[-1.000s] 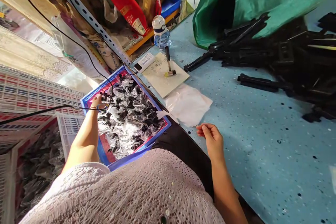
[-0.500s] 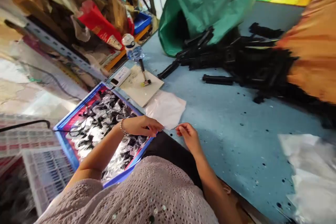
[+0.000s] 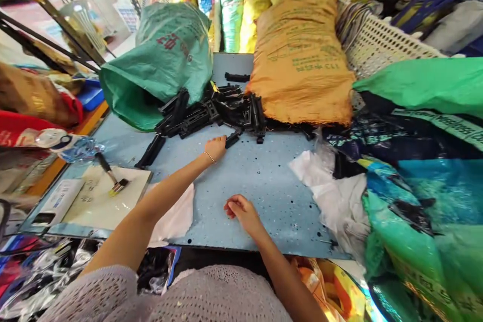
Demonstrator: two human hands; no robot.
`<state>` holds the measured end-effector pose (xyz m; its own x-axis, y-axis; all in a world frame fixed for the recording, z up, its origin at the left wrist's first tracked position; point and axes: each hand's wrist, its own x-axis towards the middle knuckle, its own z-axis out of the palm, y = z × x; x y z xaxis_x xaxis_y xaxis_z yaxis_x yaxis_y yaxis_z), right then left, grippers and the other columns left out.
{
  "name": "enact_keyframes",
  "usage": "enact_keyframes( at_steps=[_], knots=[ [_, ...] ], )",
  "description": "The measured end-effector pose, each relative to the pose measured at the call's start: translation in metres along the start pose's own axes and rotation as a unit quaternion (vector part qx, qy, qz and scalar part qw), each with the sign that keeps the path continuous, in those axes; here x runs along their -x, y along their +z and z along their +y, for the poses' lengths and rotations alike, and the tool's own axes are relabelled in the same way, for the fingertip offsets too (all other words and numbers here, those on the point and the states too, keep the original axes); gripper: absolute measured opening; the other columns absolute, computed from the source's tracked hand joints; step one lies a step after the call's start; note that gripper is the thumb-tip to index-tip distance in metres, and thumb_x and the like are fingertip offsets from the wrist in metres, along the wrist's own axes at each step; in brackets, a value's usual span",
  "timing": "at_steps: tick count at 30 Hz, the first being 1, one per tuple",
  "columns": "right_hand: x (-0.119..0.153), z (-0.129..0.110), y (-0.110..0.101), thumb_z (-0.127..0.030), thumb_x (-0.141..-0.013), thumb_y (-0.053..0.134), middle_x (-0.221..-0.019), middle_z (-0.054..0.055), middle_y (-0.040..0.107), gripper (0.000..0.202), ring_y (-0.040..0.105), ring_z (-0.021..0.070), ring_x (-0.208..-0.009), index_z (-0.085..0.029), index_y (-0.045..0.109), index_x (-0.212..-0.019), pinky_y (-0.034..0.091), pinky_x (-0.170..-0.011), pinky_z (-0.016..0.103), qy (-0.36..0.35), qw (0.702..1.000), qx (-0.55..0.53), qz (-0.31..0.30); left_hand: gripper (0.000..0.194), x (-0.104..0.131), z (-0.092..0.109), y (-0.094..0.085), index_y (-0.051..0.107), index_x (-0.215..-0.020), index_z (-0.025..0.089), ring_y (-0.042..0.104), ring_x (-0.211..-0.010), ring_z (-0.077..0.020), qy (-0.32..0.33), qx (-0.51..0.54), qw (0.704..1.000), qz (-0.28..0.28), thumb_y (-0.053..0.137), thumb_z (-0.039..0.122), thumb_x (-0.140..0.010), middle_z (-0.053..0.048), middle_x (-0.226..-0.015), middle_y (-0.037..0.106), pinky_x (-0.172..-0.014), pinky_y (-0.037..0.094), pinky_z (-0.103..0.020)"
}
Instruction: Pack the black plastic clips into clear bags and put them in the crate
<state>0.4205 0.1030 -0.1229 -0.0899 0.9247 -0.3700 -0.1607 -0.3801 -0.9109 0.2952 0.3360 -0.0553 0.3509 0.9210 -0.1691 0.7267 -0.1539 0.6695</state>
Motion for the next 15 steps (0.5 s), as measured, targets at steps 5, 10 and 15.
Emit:
enact_keyframes(
  at_steps=[5,10,15],
  knots=[
    [-0.026,-0.048,-0.041,-0.065,-0.096,0.049,-0.105,0.008,0.070,0.046,0.067,0.0199,-0.082,-0.024,0.057,-0.117,0.053,-0.075,0.036,-0.149,0.975,0.110,0.125,0.053,0.096,0.001,0.030,0.055,-0.131,0.015,0.069,-0.070,-0.0185,0.001,0.327,0.933,-0.149,0.040,0.053,-0.098,-0.010,-0.094,0.070,-0.067,0.058,-0.032],
    [-0.050,-0.087,-0.030,-0.075,-0.093,0.043,-0.077,0.002,0.059,0.052,0.057,0.0202,-0.071,-0.026,0.057,-0.098,0.046,-0.072,0.034,-0.248,0.922,0.270,0.127,0.052,0.166,0.011,0.039,0.058,-0.117,0.020,0.064,-0.062,-0.0117,-0.081,0.603,0.773,-0.180,0.069,0.057,-0.083,-0.005,-0.097,0.066,-0.055,0.052,-0.024],
    [-0.063,-0.088,-0.010,-0.078,-0.097,0.029,-0.058,-0.001,0.045,0.063,0.044,0.0155,-0.054,-0.024,0.049,-0.070,0.035,-0.055,0.029,-0.123,0.971,0.200,0.041,0.040,0.168,0.010,0.051,0.056,-0.108,0.019,0.061,-0.063,-0.0104,-0.107,0.553,0.824,-0.062,0.066,0.049,-0.083,-0.002,-0.093,0.064,-0.055,0.051,-0.024]
  ],
)
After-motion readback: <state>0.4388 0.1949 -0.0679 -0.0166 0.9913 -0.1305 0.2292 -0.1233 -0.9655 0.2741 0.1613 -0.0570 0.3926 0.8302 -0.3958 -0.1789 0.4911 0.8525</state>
